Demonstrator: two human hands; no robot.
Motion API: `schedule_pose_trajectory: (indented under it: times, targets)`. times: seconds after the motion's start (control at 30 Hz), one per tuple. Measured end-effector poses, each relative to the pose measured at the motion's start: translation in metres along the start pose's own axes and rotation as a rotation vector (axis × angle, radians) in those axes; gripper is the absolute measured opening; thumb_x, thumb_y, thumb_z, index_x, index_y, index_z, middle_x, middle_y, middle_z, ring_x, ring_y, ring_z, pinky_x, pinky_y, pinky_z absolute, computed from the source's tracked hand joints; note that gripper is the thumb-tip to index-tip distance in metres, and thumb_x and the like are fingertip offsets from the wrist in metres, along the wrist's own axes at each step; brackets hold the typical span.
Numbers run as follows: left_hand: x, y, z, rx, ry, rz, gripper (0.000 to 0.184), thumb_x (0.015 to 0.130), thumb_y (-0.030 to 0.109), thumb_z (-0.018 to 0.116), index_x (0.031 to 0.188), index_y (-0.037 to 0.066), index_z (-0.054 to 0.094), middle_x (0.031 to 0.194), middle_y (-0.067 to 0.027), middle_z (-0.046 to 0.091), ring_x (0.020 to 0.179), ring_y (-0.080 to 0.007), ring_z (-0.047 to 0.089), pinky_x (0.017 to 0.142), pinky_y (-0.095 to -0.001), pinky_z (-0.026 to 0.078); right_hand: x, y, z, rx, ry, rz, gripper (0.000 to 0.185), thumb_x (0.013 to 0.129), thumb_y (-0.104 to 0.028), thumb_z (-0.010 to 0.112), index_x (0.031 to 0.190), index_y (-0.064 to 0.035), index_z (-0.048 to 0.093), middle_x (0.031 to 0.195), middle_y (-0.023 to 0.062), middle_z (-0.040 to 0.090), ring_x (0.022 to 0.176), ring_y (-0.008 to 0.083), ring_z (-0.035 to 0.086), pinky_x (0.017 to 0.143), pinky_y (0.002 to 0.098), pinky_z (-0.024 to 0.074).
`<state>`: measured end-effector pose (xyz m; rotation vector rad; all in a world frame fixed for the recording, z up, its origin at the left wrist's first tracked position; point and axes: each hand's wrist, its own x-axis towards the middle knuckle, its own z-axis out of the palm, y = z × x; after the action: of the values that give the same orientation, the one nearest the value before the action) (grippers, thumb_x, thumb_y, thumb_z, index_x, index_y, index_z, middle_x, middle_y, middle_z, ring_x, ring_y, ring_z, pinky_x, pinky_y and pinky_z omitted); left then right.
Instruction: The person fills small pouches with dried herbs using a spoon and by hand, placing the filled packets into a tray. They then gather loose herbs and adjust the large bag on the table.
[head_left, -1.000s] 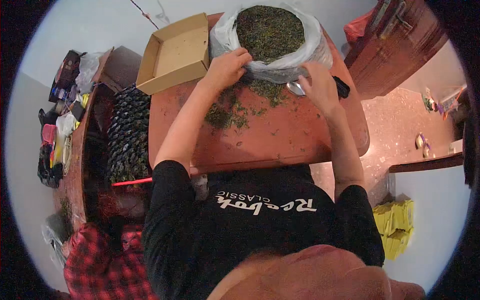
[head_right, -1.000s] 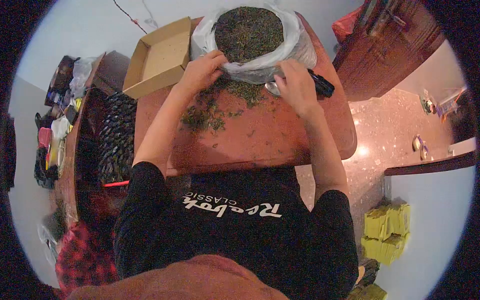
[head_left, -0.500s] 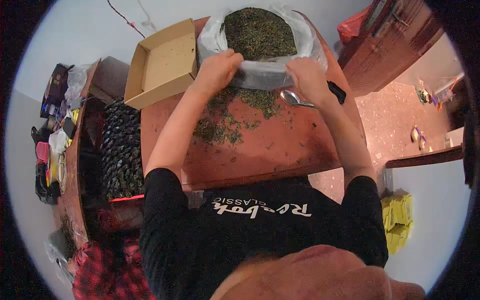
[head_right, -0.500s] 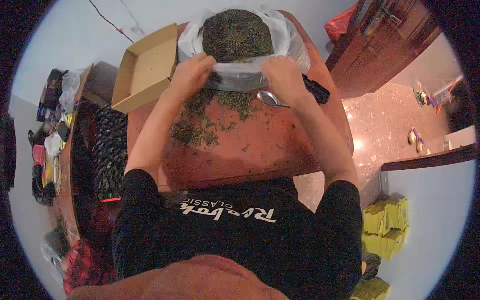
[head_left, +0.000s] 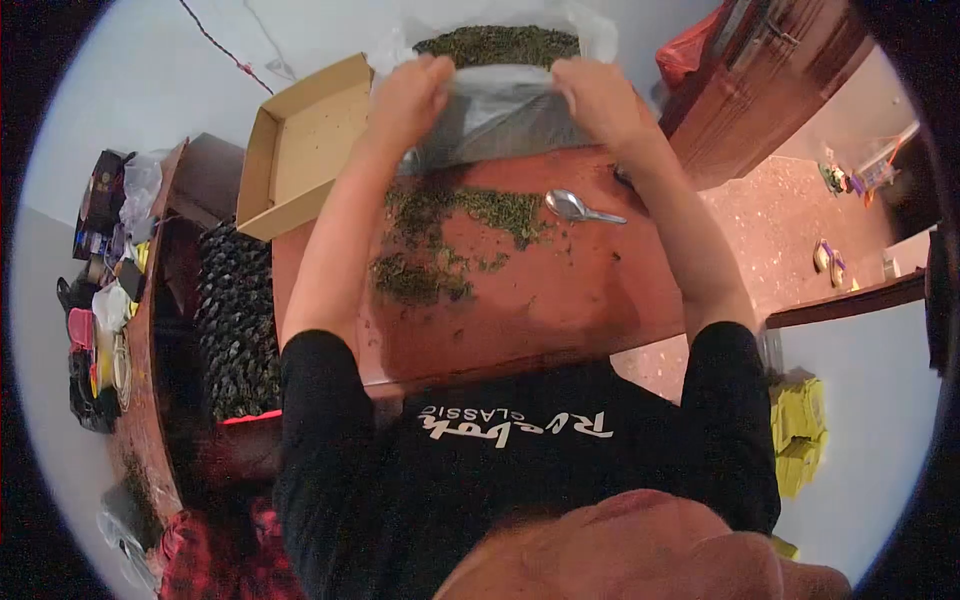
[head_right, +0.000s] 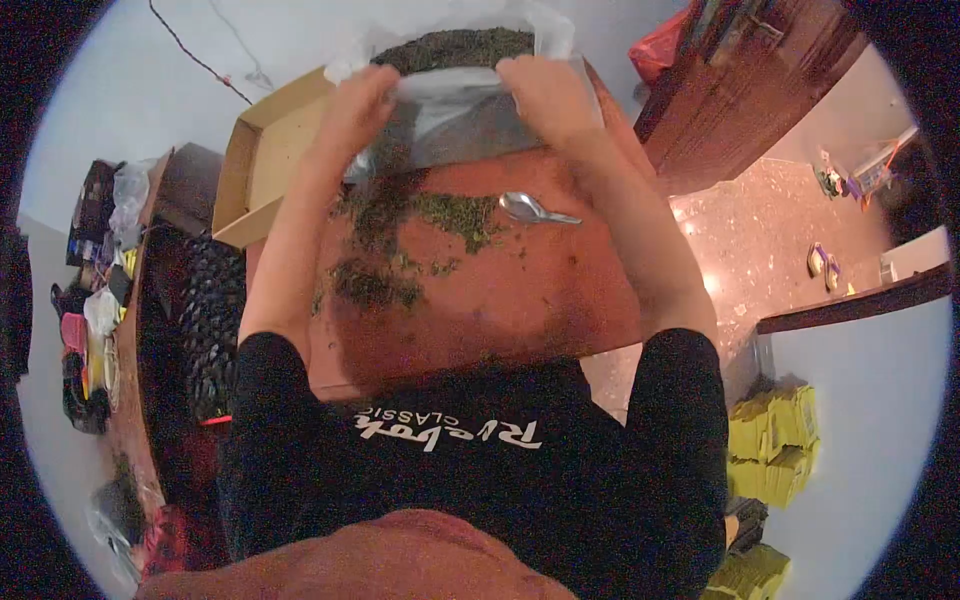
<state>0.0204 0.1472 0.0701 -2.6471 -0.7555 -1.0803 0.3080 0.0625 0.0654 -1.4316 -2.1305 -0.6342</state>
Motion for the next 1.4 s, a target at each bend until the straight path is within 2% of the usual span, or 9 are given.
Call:
schedule_pose_trajectory:
  times: [0.17, 0.3, 0.43, 0.5, 0.73, 0.83, 1.13, 1.23, 1.4]
  targets:
    - [-0.013, 0.004, -0.010, -0.091, 0.013, -0.017, 0.013, 0.081, 0.006, 0.059, 0.093, 0.007, 0.056, 0.088, -0.0161, 0.059, 0.087, -0.0397, 0.059, 0.074, -0.0484, 0.048, 0.005, -0.010, -0.003, -0.036, 0.022, -0.012, 0.010, 0.085, -0.008, 0.056, 0.094, -0.0081, 0.059, 0.085, 0.0147, 0.063, 0.084, 0.0368, 0.063, 0.071, 0.0473, 0.0502]
    - [0.027, -0.001, -0.045, 0.007, 0.177, -0.091, 0.011, 0.080, 0.005, 0.058, 0.091, 0.007, 0.057, 0.088, -0.0178, 0.059, 0.087, -0.0408, 0.059, 0.074, -0.0487, 0.048, 0.046, -0.019, -0.038, 0.038, 0.315, 0.056, 0.010, 0.087, -0.011, 0.057, 0.096, -0.0072, 0.059, 0.090, 0.0156, 0.064, 0.085, 0.0374, 0.062, 0.073, 0.0470, 0.0496]
    - [0.010, 0.016, -0.056, 0.091, 0.071, -0.021, 0.011, 0.081, 0.005, 0.057, 0.092, 0.007, 0.059, 0.088, -0.0162, 0.061, 0.086, -0.0404, 0.060, 0.072, -0.0492, 0.049, 0.033, -0.022, -0.035, 0.117, 0.225, 0.042, 0.014, 0.090, -0.016, 0.057, 0.100, -0.0064, 0.061, 0.095, 0.0164, 0.063, 0.089, 0.0381, 0.059, 0.077, 0.0460, 0.0474]
    - [-0.018, 0.036, -0.051, 0.044, -0.320, -0.208, 0.015, 0.078, 0.009, 0.067, 0.092, 0.009, 0.061, 0.090, -0.0137, 0.061, 0.088, -0.0375, 0.060, 0.073, -0.0455, 0.049, 0.005, -0.019, -0.025, 0.148, 0.174, -0.062, 0.014, 0.090, -0.016, 0.058, 0.098, -0.0051, 0.061, 0.095, 0.0159, 0.063, 0.091, 0.0371, 0.059, 0.077, 0.0462, 0.0465]
    - [-0.078, 0.068, -0.019, -0.130, -0.293, 0.069, 0.010, 0.078, 0.010, 0.065, 0.087, 0.009, 0.061, 0.084, -0.0107, 0.058, 0.085, -0.0344, 0.059, 0.072, -0.0461, 0.049, -0.059, -0.048, -0.039, 0.182, -0.380, -0.128, 0.013, 0.088, -0.015, 0.060, 0.092, -0.0027, 0.060, 0.090, 0.0148, 0.062, 0.091, 0.0357, 0.059, 0.076, 0.0458, 0.0456]
    - [-0.068, 0.067, -0.022, -0.104, -0.304, 0.088, 0.016, 0.075, 0.012, 0.069, 0.090, 0.011, 0.063, 0.090, -0.0077, 0.059, 0.092, -0.0312, 0.059, 0.078, -0.0459, 0.047, -0.059, -0.040, -0.028, 0.436, -0.233, -0.123, 0.014, 0.081, -0.015, 0.062, 0.087, -0.0029, 0.062, 0.081, 0.0167, 0.060, 0.080, 0.0393, 0.059, 0.070, 0.0488, 0.0467]
    - [-0.035, 0.074, -0.026, 0.021, -0.250, 0.099, 0.049, 0.077, 0.037, 0.075, 0.120, 0.017, 0.062, 0.130, -0.0069, 0.055, 0.130, -0.0297, 0.045, 0.107, -0.0589, 0.027, 0.024, -0.014, -0.006, 0.053, 0.208, 0.107, 0.024, 0.083, -0.026, 0.069, 0.099, -0.0084, 0.064, 0.099, 0.0138, 0.063, 0.093, 0.0345, 0.061, 0.079, 0.0461, 0.0507]
    - [-0.036, 0.075, -0.020, 0.054, -0.380, 0.073, 0.050, 0.079, 0.044, 0.072, 0.120, 0.017, 0.062, 0.131, -0.0068, 0.055, 0.132, -0.0288, 0.044, 0.109, -0.0618, 0.024, 0.033, -0.021, 0.003, -0.196, 0.160, 0.251, 0.035, 0.083, -0.027, 0.069, 0.111, -0.0064, 0.064, 0.107, 0.0191, 0.063, 0.102, 0.0391, 0.060, 0.088, 0.0444, 0.0496]
    - [-0.051, 0.072, -0.016, 0.022, -0.471, 0.050, 0.054, 0.082, 0.050, 0.068, 0.122, 0.015, 0.060, 0.134, -0.0070, 0.053, 0.133, -0.0297, 0.042, 0.110, -0.0674, 0.020, 0.043, 0.041, 0.041, 0.006, -0.086, 0.551, 0.037, 0.080, -0.014, 0.064, 0.116, -0.0078, 0.063, 0.102, 0.0203, 0.067, 0.094, 0.0446, 0.063, 0.083, 0.0476, 0.0521]
